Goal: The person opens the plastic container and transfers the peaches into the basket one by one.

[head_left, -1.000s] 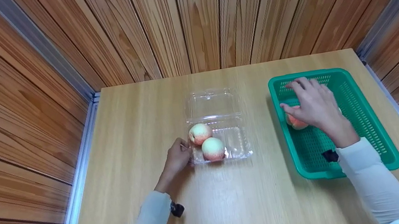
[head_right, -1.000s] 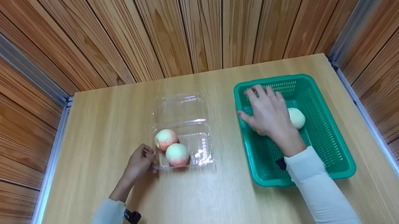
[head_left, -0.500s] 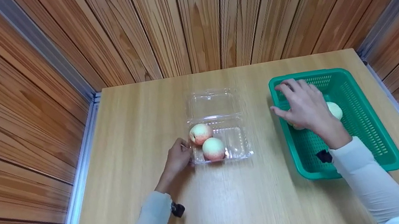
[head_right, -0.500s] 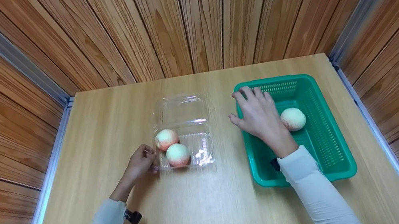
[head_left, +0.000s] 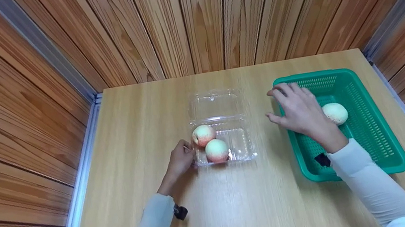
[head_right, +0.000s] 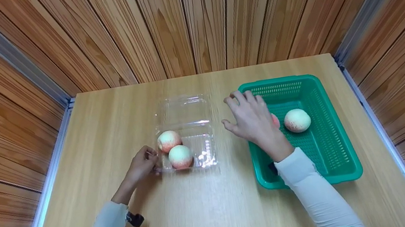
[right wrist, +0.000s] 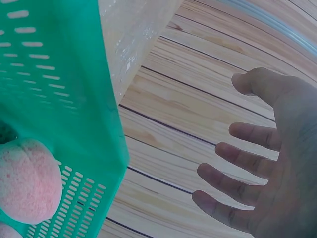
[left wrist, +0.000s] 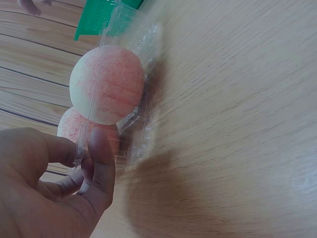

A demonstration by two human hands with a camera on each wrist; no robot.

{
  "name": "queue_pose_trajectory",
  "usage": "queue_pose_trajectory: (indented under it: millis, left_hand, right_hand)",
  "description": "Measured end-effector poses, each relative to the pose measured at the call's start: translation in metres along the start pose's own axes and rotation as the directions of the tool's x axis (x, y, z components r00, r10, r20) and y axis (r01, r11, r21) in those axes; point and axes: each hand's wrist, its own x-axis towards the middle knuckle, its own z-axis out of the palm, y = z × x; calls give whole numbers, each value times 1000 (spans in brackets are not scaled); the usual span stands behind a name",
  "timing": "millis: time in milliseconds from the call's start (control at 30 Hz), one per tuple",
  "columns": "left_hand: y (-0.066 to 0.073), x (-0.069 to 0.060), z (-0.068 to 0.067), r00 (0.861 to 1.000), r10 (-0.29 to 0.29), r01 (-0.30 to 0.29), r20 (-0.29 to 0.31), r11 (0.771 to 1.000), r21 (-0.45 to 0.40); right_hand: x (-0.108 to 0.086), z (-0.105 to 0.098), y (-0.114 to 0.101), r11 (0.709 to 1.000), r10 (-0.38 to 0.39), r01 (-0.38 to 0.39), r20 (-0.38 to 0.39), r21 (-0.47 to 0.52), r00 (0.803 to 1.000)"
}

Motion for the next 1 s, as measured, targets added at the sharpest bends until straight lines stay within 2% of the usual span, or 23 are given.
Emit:
queue_pose_trajectory:
  millis: [233, 467, 633, 800, 1000]
  left_hand:
    - [0, 1, 1, 1000, 5, -5, -14, 1000, 2]
    - [0, 1, 1, 1000, -4, 4, -1, 1000, -20]
    - [0, 2, 1, 1000, 7, -7, -5, 1000, 7]
    - [-1, 1, 0, 1000, 23, -22, -13, 999, 30]
    - [0, 0, 0, 1000, 7, -6, -9, 1000, 12]
  right_hand:
    - [6, 0, -11, 1000, -3, 3, 40, -1, 999]
    - [10, 3, -22, 1000, -27, 26, 31, 11, 999]
    - [13, 6, -29, 999, -42, 42, 12, 20, 999]
    - [15, 8, -36, 999, -28, 26, 54, 35, 998]
    - [19, 10, -43, 998, -35, 31, 88, 45, 996]
